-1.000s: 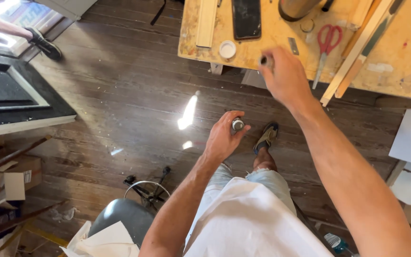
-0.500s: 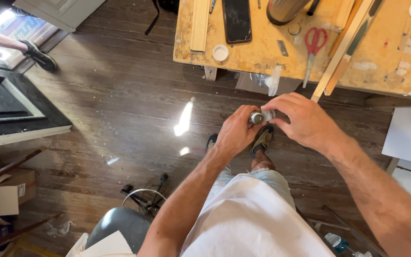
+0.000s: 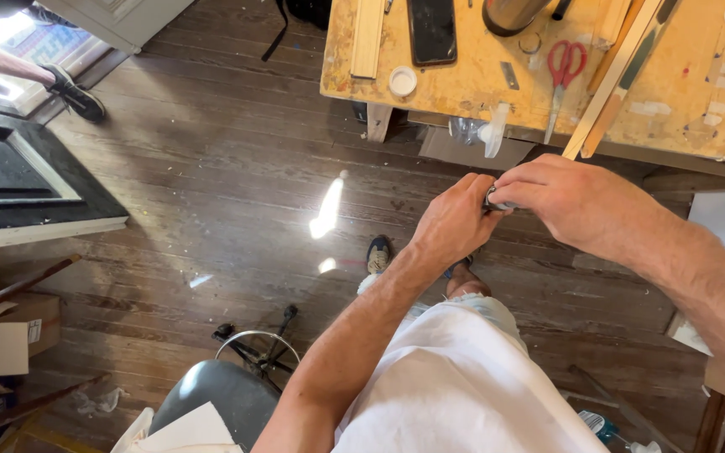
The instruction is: Paint small components using a rod as an applicator and white paint from a can
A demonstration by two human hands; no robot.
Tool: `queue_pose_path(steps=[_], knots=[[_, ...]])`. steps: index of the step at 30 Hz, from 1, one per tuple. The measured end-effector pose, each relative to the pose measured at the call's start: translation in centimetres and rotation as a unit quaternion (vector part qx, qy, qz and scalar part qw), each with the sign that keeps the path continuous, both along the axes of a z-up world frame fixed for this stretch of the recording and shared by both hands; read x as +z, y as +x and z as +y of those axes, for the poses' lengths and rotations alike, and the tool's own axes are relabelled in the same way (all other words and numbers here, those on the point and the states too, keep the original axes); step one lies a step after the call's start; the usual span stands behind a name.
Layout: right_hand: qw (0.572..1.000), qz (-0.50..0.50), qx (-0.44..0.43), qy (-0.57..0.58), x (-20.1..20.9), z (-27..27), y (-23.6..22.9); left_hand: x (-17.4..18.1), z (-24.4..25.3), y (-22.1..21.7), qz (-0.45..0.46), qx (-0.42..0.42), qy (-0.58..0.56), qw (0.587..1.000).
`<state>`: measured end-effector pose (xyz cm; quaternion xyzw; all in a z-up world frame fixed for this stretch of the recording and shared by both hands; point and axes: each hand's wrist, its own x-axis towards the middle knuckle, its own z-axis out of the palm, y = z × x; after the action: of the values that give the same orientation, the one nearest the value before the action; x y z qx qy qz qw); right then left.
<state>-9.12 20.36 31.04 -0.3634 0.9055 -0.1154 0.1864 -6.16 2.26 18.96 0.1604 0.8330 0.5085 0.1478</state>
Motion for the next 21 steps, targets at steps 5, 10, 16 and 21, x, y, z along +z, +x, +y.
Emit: queue_pose_path(steps=[5, 10, 16, 21], knots=[[0.999, 0.02, 0.004, 0.048, 1.1, -1.1, 0.7, 0.1, -0.4, 0.6, 0.007, 0.002, 0.01, 1.0], [0.96, 0.163, 0.033, 0.226, 0.8, -1.6, 1.7, 0.3, -0.7, 1.2, -0.009, -0.006, 0.005, 1.0], [0.974, 0.13, 0.043, 0.182, 1.0, -1.7, 2.3, 0.2, -0.8, 1.6, 0.008, -0.005, 0.027, 1.0], [0.951, 0.075, -0.027, 0.299, 2.1, -2.5, 2.5, -0.2, -0.5, 1.8, 0.01, -0.007, 0.038, 0.999]])
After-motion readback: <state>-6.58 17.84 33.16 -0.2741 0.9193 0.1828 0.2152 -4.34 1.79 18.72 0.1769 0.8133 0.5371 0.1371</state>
